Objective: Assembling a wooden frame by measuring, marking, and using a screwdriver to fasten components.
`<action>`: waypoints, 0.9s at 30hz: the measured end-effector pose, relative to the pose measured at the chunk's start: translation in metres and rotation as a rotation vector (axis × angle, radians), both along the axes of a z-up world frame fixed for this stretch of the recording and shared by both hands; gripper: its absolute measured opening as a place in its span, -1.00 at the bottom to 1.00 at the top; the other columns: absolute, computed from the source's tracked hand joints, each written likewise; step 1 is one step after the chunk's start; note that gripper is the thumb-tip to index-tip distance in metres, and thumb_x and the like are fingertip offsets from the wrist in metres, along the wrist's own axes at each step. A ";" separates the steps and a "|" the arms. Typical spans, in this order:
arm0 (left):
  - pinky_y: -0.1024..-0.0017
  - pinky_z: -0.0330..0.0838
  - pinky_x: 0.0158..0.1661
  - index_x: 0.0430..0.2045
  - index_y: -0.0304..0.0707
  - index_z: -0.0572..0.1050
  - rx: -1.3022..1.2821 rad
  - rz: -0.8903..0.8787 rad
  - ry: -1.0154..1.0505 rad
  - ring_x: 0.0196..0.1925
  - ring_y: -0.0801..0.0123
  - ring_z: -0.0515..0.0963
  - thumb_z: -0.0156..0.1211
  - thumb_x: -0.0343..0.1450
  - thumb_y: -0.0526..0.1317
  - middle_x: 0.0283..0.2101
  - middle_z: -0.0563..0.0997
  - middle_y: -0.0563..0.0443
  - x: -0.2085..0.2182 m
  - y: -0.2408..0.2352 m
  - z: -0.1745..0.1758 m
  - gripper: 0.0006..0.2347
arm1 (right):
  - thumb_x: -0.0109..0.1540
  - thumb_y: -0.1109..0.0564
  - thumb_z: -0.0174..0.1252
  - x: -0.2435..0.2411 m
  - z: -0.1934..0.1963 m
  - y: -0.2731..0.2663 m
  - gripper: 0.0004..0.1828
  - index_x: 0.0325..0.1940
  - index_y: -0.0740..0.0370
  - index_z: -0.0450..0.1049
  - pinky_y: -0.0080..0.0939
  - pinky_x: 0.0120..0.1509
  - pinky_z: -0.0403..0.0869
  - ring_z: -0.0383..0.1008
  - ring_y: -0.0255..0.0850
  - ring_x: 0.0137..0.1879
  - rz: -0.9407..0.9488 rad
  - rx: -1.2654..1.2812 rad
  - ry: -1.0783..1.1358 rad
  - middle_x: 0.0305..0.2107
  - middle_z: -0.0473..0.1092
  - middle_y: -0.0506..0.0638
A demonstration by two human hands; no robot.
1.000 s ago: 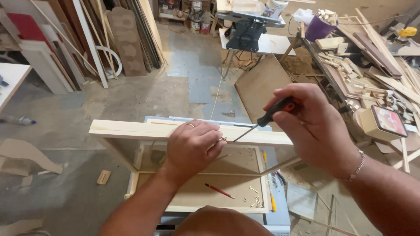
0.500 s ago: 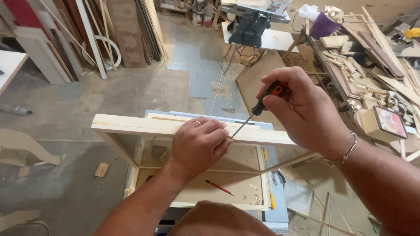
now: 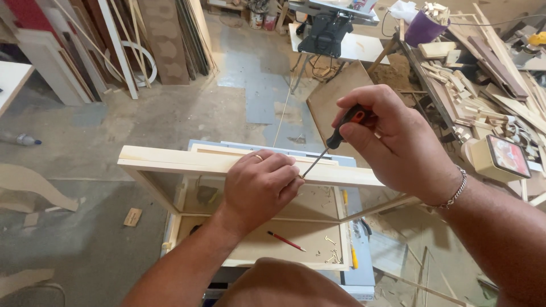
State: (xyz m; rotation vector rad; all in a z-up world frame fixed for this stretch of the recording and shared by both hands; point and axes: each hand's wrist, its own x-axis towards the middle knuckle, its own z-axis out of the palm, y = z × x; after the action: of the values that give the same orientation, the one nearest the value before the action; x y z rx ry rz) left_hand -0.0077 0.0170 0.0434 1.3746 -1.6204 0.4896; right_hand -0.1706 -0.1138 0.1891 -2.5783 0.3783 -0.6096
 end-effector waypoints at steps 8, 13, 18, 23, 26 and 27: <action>0.31 0.42 -0.26 -0.56 -0.16 0.45 -0.008 -0.008 -0.006 -0.38 0.20 0.53 0.22 0.35 -0.35 -0.37 0.59 0.11 -0.001 0.002 0.009 -0.90 | 0.28 0.08 0.27 0.014 0.026 -0.006 -0.80 -0.08 0.14 0.44 -0.25 -0.34 0.50 0.53 -0.25 -0.37 -0.003 -0.221 0.207 -0.37 0.54 -0.06; 0.29 0.43 -0.27 -0.56 -0.17 0.43 0.008 -0.020 -0.006 -0.42 0.18 0.49 0.19 0.32 -0.39 -0.36 0.60 0.11 -0.001 0.003 0.009 -0.90 | 0.21 0.09 0.22 0.031 0.050 0.000 -0.73 -0.01 0.04 0.42 -0.20 -0.22 0.58 0.62 -0.25 -0.32 -0.033 -0.191 0.470 -0.30 0.57 -0.11; 0.26 0.50 -0.18 -0.50 -0.17 0.48 0.062 -0.038 -0.008 -0.34 0.20 0.57 0.26 0.32 -0.37 -0.32 0.64 0.08 0.000 0.005 0.010 -0.92 | 0.24 0.07 0.19 0.036 0.047 -0.007 -0.84 -0.10 0.01 0.47 -0.09 -0.24 0.47 0.55 -0.14 -0.32 0.024 -0.309 0.458 -0.32 0.56 -0.12; 0.25 0.45 -0.16 -0.47 -0.15 0.46 0.083 -0.035 -0.002 -0.31 0.16 0.56 0.27 0.29 -0.36 -0.31 0.62 0.08 0.002 0.003 0.006 -0.89 | 0.22 0.10 0.23 0.032 0.044 -0.004 -0.87 -0.17 0.05 0.45 -0.10 -0.25 0.43 0.51 -0.14 -0.37 0.059 -0.324 0.381 -0.39 0.53 -0.11; 0.23 0.46 -0.14 -0.46 -0.17 0.49 0.093 -0.035 -0.001 -0.28 0.14 0.58 0.25 0.30 -0.36 -0.28 0.64 0.06 0.002 0.003 0.007 -0.92 | 0.21 0.09 0.24 0.031 0.042 -0.006 -0.84 -0.15 0.08 0.45 -0.07 -0.28 0.44 0.52 -0.11 -0.37 0.065 -0.352 0.368 -0.40 0.53 -0.08; 0.23 0.47 -0.13 -0.44 -0.18 0.51 0.091 -0.036 0.003 -0.27 0.15 0.60 0.24 0.32 -0.35 -0.26 0.65 0.06 0.002 0.003 0.007 -0.95 | 0.20 0.08 0.24 0.031 0.043 -0.006 -0.82 -0.13 0.09 0.46 -0.05 -0.28 0.45 0.53 -0.09 -0.35 0.056 -0.354 0.385 -0.38 0.54 -0.06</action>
State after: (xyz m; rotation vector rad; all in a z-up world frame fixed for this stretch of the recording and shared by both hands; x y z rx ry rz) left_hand -0.0059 0.0204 0.0504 1.4104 -1.6800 0.3968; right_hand -0.1396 -0.1201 0.2318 -3.0411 0.3437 -0.1638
